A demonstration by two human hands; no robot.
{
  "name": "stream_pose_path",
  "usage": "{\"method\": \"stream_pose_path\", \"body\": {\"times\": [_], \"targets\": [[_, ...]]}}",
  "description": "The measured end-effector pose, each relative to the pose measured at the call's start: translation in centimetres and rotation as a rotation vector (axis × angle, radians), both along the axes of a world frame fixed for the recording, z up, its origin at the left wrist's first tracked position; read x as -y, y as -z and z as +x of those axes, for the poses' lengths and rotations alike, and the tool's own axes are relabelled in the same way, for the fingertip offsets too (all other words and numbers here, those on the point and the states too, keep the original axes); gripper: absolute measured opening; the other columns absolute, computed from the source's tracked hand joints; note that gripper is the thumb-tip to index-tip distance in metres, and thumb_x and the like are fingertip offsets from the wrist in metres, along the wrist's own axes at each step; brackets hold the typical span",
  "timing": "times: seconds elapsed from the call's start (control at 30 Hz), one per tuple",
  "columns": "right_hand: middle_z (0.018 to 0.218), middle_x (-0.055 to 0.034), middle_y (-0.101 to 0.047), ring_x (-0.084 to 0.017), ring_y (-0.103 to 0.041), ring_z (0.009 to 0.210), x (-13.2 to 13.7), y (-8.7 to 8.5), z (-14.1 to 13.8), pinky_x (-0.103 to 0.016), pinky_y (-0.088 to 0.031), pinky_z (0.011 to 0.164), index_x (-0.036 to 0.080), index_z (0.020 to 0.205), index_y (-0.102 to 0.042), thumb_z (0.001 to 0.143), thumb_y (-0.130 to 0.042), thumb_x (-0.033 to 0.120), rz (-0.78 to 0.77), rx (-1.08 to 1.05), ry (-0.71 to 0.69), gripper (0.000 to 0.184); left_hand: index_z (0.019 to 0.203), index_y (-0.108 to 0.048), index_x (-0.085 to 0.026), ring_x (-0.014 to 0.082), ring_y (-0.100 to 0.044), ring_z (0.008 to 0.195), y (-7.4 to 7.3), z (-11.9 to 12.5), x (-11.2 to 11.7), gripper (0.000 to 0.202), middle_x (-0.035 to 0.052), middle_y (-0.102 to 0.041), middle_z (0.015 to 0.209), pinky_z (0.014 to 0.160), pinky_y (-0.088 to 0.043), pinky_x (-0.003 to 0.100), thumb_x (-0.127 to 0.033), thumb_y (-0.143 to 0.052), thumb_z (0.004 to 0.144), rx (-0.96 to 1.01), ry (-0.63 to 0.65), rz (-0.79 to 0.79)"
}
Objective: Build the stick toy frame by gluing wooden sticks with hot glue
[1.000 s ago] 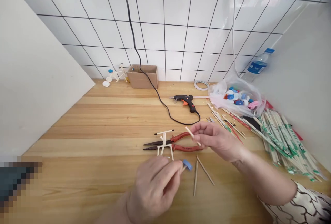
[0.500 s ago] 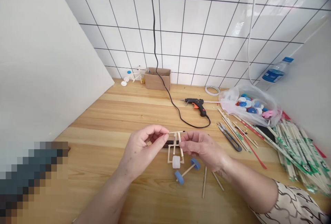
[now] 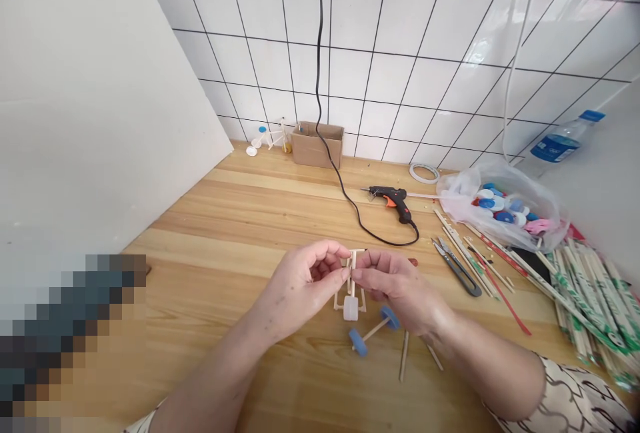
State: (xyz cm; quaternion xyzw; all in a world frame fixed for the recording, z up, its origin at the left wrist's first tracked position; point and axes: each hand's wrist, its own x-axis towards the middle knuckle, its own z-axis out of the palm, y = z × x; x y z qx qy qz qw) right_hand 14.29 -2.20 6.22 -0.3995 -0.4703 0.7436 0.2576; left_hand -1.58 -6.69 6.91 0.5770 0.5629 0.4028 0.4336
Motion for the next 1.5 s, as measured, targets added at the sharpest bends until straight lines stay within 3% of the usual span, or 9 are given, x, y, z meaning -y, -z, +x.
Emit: {"method": "stream_pose_path", "body": {"times": [0.27,0.43,0.67,1.2,1.33,1.5], "targets": [[0.050,0.0078,-0.043,-0.004,-0.030,0.045,-0.1,0.5,-0.1,-0.021,-0.021,0.044,0.015,0.064,-0.053,0.063,-0.071,0.034,0.014,0.027,-0.014,0.027,0.102,-0.058,-0.019,0.0112,-0.054,0.066,-0.2,-0.4,-0.1,0.024,-0.0029,-0.060,0.073,0.061,-0.045,0.023,-0.023,-0.054,0.078,-0.043,0.069,-0.055],[0.051,0.0074,-0.043,-0.004,-0.029,0.045,-0.1,0.7,-0.2,-0.021,-0.021,0.045,0.015,0.064,-0.051,0.063,-0.070,0.034,0.016,0.045,-0.010,0.027,0.112,-0.055,-0.020,0.0114,-0.054,0.064,-0.7,-0.4,-0.1,0.039,-0.0037,-0.059,0.072,0.060,-0.045,0.024,-0.020,-0.059,0.072,-0.063,0.083,-0.129],[0.051,0.0080,-0.040,-0.005,-0.028,0.046,-0.2,0.8,-0.2,-0.021,-0.020,0.045,0.016,0.065,-0.050,0.063,-0.070,0.036,0.025,0.072,-0.012,0.029,0.117,-0.053,-0.025,0.0103,-0.049,0.060,-0.1,-0.3,-0.1,0.056,-0.0046,-0.057,0.077,0.058,-0.043,0.024,-0.022,-0.068,0.063,-0.165,0.079,-0.164],[0.058,0.0059,-0.043,-0.006,-0.035,0.050,-0.4,0.5,0.2,-0.022,-0.027,0.049,0.016,0.070,-0.052,0.066,-0.066,0.039,0.020,0.066,-0.031,0.027,0.114,-0.058,-0.026,0.0103,-0.047,0.060,0.1,-0.2,-0.3,0.050,-0.0040,-0.057,0.075,0.060,-0.044,0.024,-0.019,-0.065,0.065,-0.269,0.061,-0.035],[0.069,0.0024,-0.051,-0.009,-0.044,0.060,-0.8,0.6,1.1,-0.023,-0.036,0.057,0.016,0.078,-0.052,0.071,-0.060,0.027,0.139,0.100,-0.015,0.016,0.114,-0.056,-0.027,0.0103,-0.048,0.061,0.2,-0.4,-0.3,0.049,-0.0043,-0.056,0.075,0.061,-0.044,0.024,-0.018,-0.065,0.067,-0.276,0.076,-0.045],[0.067,0.0044,-0.047,-0.009,-0.044,0.060,-0.8,2.3,2.0,-0.023,-0.037,0.055,0.017,0.091,-0.051,0.073,-0.053,0.013,0.461,0.209,-0.062,0.019,0.116,-0.053,-0.030,0.0106,-0.050,0.066,0.3,-0.7,-0.1,0.049,-0.0040,-0.057,0.080,0.065,-0.045,0.024,-0.019,-0.064,0.070,-0.298,0.115,-0.053]]}}
